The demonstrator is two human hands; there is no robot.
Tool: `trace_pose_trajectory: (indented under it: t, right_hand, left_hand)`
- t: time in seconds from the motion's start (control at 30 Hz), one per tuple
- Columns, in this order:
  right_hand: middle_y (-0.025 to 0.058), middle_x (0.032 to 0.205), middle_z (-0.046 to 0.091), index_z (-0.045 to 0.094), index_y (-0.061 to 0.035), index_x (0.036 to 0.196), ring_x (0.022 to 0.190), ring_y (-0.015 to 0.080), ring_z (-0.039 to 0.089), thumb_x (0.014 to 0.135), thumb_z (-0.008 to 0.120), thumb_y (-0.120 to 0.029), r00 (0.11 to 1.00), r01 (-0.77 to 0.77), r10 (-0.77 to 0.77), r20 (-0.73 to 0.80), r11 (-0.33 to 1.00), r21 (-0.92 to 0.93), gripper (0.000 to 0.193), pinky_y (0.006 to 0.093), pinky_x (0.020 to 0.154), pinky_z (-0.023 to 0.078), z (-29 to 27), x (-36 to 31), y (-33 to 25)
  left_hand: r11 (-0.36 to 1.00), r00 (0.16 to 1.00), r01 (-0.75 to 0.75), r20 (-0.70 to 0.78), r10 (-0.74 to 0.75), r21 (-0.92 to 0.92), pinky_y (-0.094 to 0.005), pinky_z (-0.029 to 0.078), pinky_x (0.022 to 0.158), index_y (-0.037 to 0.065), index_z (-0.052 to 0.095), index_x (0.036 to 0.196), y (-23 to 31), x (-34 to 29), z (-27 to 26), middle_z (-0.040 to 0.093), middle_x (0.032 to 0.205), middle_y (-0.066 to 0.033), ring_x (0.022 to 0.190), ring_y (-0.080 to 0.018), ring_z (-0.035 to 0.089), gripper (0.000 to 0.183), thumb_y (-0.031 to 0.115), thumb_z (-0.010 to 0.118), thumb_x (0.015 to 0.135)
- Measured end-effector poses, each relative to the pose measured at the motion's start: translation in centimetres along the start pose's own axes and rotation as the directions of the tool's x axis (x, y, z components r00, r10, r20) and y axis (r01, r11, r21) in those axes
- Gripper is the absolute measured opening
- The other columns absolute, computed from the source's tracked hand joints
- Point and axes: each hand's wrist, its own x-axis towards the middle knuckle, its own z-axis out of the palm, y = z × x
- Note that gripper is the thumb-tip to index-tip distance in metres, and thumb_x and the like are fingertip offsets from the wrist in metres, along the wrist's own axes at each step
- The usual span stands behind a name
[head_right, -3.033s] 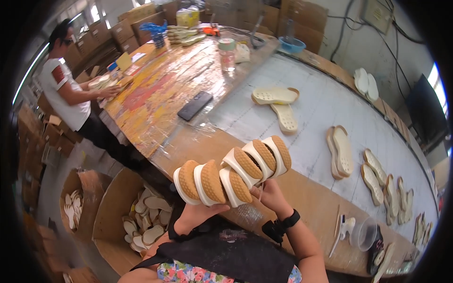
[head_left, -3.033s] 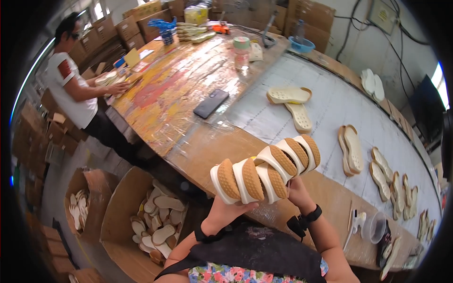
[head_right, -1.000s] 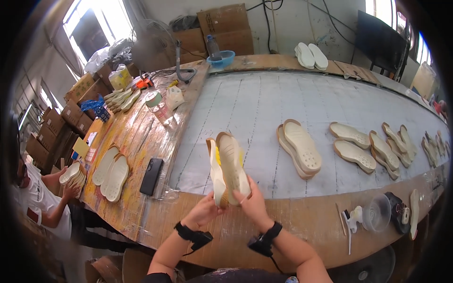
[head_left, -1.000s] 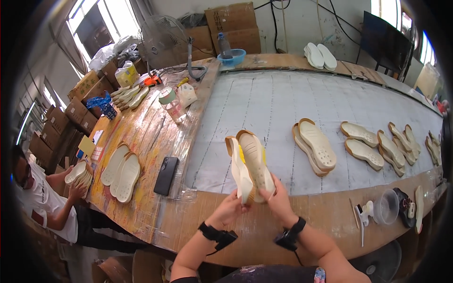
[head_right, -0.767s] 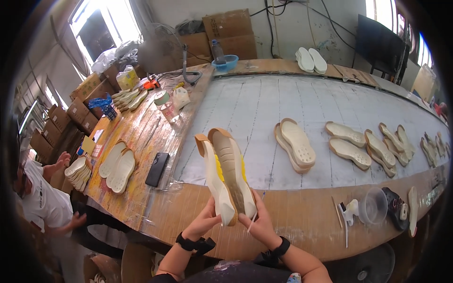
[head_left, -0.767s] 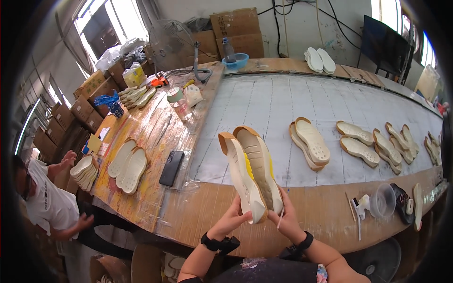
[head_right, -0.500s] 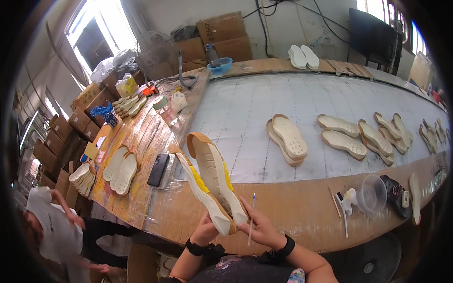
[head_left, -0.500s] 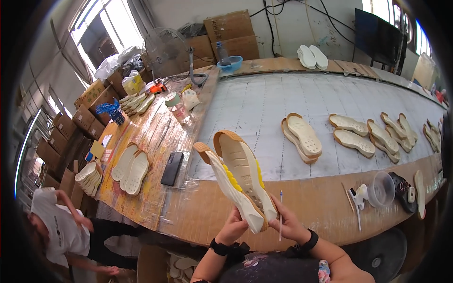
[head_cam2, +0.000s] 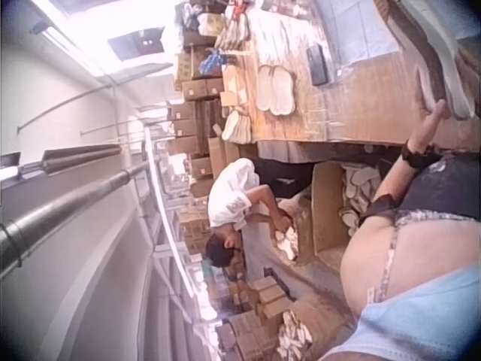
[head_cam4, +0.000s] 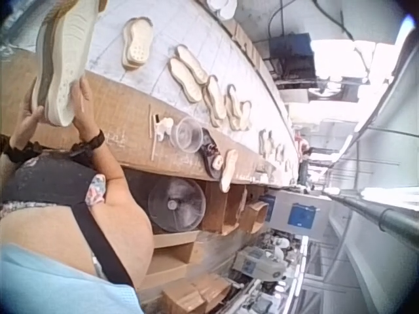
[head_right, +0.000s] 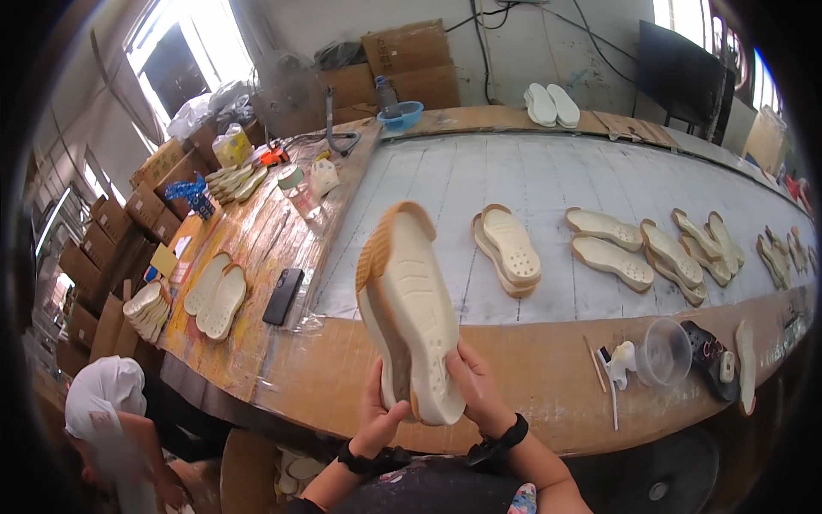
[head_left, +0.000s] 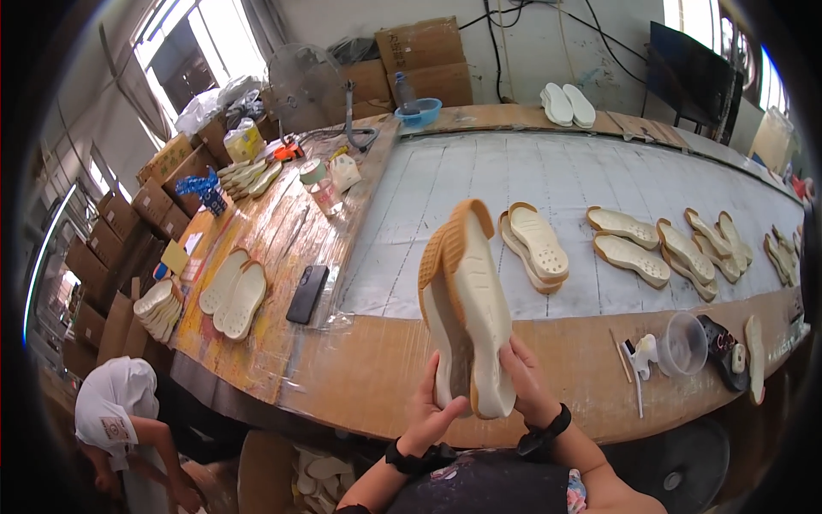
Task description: Sorting and stacking shoe soles at a manufacturing workstation.
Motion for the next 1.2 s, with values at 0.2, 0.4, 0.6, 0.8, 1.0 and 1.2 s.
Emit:
trace_pose_trajectory:
  t: [0.2,0.4,0.6,0.8,1.0,1.2]
  right_hand:
    - [0.0051,0.112,0.052,0.036,-0.0005,0.127,0.096,0.0112,0.054,0.093,0.039,-0.018,0.979,-0.186,0.2,-0.044,0.96,0.21,0.038,0.0239,0.08,0.045,-0.4,-0.8,-0.2]
    - [0.0096,0.114,0.052,0.037,0.0021,0.124,0.097,0.0144,0.055,0.091,0.039,-0.011,0.932,-0.351,0.361,0.031,0.877,0.328,0.036,0.0267,0.081,0.046,-1.1,1.1,0.0]
    - [0.0122,0.113,0.052,0.04,0.0052,0.12,0.1,0.0153,0.054,0.087,0.044,-0.006,0.887,-0.46,0.444,0.126,0.828,0.321,0.035,0.0271,0.082,0.046,-3.6,2.3,4.6]
    - [0.0075,0.101,0.057,0.044,0.0004,0.118,0.085,0.012,0.055,0.086,0.048,-0.015,0.952,0.029,0.146,0.269,0.833,-0.553,0.036,0.0287,0.077,0.045,-3.4,1.9,7.5]
    - [0.0203,0.096,0.059,0.058,0.0001,0.098,0.092,0.0338,0.055,0.082,0.05,-0.018,0.727,0.013,-0.63,-0.274,0.412,-0.911,0.025,0.0366,0.078,0.043,-14.0,14.3,3.7]
    - [0.0212,0.097,0.058,0.055,0.0027,0.1,0.092,0.0334,0.054,0.082,0.047,-0.018,0.758,-0.231,-0.352,-0.549,0.642,-0.731,0.029,0.0382,0.078,0.041,-21.8,20.2,5.7]
  left_hand:
    - [1.0,0.998,0.023,-0.052,-0.024,-0.019,-0.0308,0.028,0.099,0.0,0.012,0.136,0.7,0.5,1.9,0.029,0.135,-0.0123,0.122,-0.0195,0.033,0.068,0.014,0.055,0.085]
    - [0.96,0.988,0.155,0.013,-0.156,-0.232,-0.0325,0.022,0.103,-0.003,0.009,0.136,2.4,1.7,2.0,0.022,0.139,-0.0134,0.126,-0.0211,0.026,0.066,0.043,0.026,0.093]
    - [0.927,0.94,0.316,-0.068,-0.336,-0.203,-0.0321,0.029,0.099,-0.002,0.024,0.132,0.1,1.3,-1.0,0.038,0.131,-0.0105,0.119,-0.0179,0.037,0.057,0.039,0.029,0.094]
    - [0.819,0.774,0.563,-0.279,-0.568,-0.106,-0.0279,0.036,0.089,0.002,0.05,0.114,-5.3,-4.0,-5.8,0.05,0.112,-0.009,0.102,-0.0144,0.047,0.034,0.027,0.043,0.092]
    - [0.791,0.893,0.361,-0.427,-0.141,0.494,-0.0293,0.033,0.09,0.0,0.058,0.1,-5.1,-4.5,-7.0,0.042,0.111,-0.0116,0.105,-0.0206,0.04,0.028,0.023,0.046,0.09]
    - [0.733,0.887,0.386,-0.444,-0.128,0.56,-0.0291,0.032,0.093,0.001,0.056,0.103,-5.0,-4.5,-7.1,0.042,0.114,-0.0104,0.108,-0.0201,0.04,0.025,0.019,0.046,0.089]
